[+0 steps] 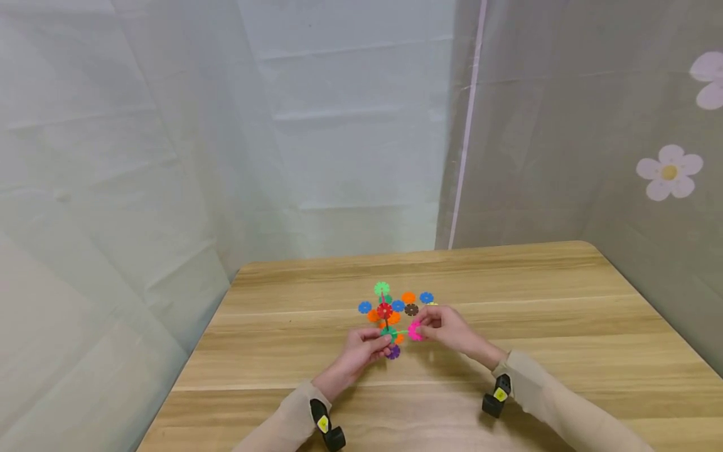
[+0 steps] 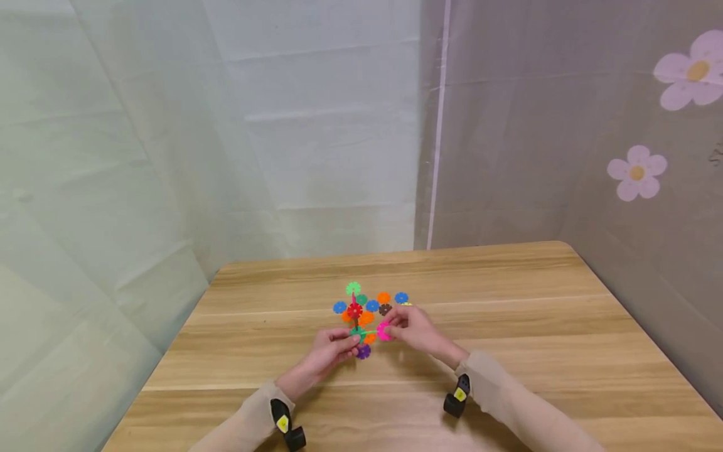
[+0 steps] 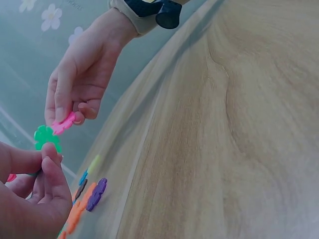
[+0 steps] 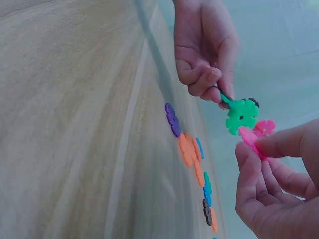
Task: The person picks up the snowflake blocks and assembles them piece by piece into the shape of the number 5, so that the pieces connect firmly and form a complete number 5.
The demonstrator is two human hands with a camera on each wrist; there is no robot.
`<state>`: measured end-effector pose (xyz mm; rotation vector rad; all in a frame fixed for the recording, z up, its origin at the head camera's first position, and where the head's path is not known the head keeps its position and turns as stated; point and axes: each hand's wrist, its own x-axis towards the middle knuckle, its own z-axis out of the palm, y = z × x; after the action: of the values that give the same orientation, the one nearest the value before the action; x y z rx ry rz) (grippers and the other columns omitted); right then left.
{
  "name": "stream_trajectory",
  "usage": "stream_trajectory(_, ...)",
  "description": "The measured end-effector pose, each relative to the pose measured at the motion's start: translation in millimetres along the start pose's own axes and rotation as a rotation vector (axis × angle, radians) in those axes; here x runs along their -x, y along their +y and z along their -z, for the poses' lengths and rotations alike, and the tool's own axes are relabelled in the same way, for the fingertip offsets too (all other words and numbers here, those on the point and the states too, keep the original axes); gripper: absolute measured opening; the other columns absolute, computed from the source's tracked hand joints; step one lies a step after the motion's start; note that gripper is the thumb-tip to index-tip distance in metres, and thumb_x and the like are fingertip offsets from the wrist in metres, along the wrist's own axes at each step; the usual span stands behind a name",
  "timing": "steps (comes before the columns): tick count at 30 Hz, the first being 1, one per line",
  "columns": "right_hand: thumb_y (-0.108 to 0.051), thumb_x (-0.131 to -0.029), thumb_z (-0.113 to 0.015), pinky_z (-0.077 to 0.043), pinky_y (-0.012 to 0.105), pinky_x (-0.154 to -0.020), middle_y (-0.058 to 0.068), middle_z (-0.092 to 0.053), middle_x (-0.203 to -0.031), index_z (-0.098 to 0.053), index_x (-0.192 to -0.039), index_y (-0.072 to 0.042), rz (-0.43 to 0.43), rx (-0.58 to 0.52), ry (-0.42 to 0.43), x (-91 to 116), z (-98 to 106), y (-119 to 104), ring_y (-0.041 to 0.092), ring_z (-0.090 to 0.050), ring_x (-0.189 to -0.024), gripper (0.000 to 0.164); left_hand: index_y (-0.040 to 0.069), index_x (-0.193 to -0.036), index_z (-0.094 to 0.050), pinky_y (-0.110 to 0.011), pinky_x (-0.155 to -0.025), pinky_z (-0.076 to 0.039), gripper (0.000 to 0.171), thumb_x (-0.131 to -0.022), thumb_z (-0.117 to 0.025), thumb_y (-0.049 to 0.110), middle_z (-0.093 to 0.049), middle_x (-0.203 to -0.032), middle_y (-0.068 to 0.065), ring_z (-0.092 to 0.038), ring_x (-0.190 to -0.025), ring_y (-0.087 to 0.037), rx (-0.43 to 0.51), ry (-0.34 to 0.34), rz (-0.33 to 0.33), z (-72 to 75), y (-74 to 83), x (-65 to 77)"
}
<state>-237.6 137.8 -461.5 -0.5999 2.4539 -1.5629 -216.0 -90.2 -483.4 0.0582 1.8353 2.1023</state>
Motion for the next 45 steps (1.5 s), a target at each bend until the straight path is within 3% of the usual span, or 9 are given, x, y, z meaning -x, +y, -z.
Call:
stream_trajectory(5,-0.003,-0.088,-0.065,-0.052,0.02,-0.063,0.009,-0.065,-0.087,-0.067,-0.099,-0.001,-0.004,0.008,0.034,0.4,-1.5,-2.2,0.013,-0.06,-0.073,0.011,-0.008,-0.101,-0.068,-0.015,-0.065,-0.054,0.017,-0.09,-0.065,0.005,-0.07,-0.076,0.001,-0.062,-0.066,-0.004,-0.004,0.013,-0.009,-1.3,0.8,0.1)
stream_trajectory(14,-0.007,-0.088,-0.067,-0.051,0.021,-0.06,0.008,-0.066,-0.085,-0.068,-0.099,-0.002,-0.001,0.008,0.025,0.0,-1.9,-3.3,0.013,-0.059,-0.071,0.012,-0.008,-0.097,-0.067,-0.016,-0.062,-0.053,0.015,-0.09,-0.065,0.005,-0.067,-0.07,0.004,-0.061,-0.063,-0.004,-0.012,0.031,-0.002,-3.4,3.5,1.4)
stream_trajectory(22,0.002,-0.089,-0.061,-0.042,0.015,-0.054,0.007,-0.06,-0.08,-0.064,-0.095,0.0,0.01,-0.005,-0.025,2.6,-7.3,-4.3,0.01,-0.052,-0.065,0.007,-0.018,-0.098,-0.064,-0.016,-0.059,-0.052,0.021,-0.089,-0.065,0.002,-0.067,-0.069,0.002,-0.059,-0.058,-0.003,-0.137,0.047,-0.073,-6.9,3.2,5.5)
stream_trajectory(29,0.002,-0.091,-0.059,-0.042,0.016,-0.056,0.01,-0.06,-0.081,-0.06,-0.095,0.002,0.022,-0.066,-0.045,6.0,-12.4,-6.0,0.019,-0.054,-0.069,0.004,-0.017,-0.097,-0.064,-0.02,-0.06,-0.054,0.021,-0.089,-0.065,0.002,-0.069,-0.073,-0.004,-0.057,-0.058,-0.004,-0.21,0.061,-0.123,-7.8,7.7,7.5)
stream_trajectory(34,-0.003,-0.091,-0.061,-0.051,0.023,-0.061,0.011,-0.062,-0.085,-0.061,-0.097,0.001,-0.001,-0.09,-0.044,4.6,-12.2,-5.8,0.021,-0.059,-0.073,0.007,-0.015,-0.096,-0.064,-0.032,-0.067,-0.059,0.018,-0.091,-0.062,0.003,-0.067,-0.075,-0.006,-0.058,-0.061,-0.007,-0.285,0.0,-0.14,-2.9,16.3,4.8)
stream_trajectory(37,-0.008,-0.09,-0.064,-0.055,0.03,-0.065,0.01,-0.064,-0.087,-0.064,-0.098,-0.001,-0.006,-0.083,-0.043,2.4,-11.6,-4.4,0.025,-0.062,-0.076,0.01,-0.015,-0.096,-0.062,-0.038,-0.072,-0.06,0.019,-0.093,-0.061,0.004,-0.067,-0.078,-0.015,-0.06,-0.063,-0.008,-0.325,-0.046,-0.157,1.0,21.0,2.0)
stream_trajectory(42,-0.01,-0.089,-0.067,-0.059,0.036,-0.072,0.01,-0.067,-0.087,-0.065,-0.099,0.002,-0.016,-0.108,-0.052,1.0,-10.4,-2.5,0.02,-0.065,-0.077,0.016,-0.014,-0.1,-0.062,-0.037,-0.075,-0.06,0.024,-0.095,-0.059,0.01,-0.066,-0.092,-0.032,-0.062,-0.068,-0.009,-0.344,-0.094,-0.153,6.1,21.3,-1.9)
stream_trajectory(45,-0.011,-0.089,-0.067,-0.058,0.034,-0.072,0.009,-0.068,-0.087,-0.065,-0.1,0.004,-0.047,-0.152,-0.055,1.3,-10.7,-2.2,0.014,-0.064,-0.077,0.019,-0.014,-0.102,-0.061,-0.034,-0.075,-0.06,0.027,-0.096,-0.058,0.012,-0.067,-0.092,-0.03,-0.063,-0.069,-0.009,-0.311,-0.103,-0.138,7.9,19.7,-3.7)
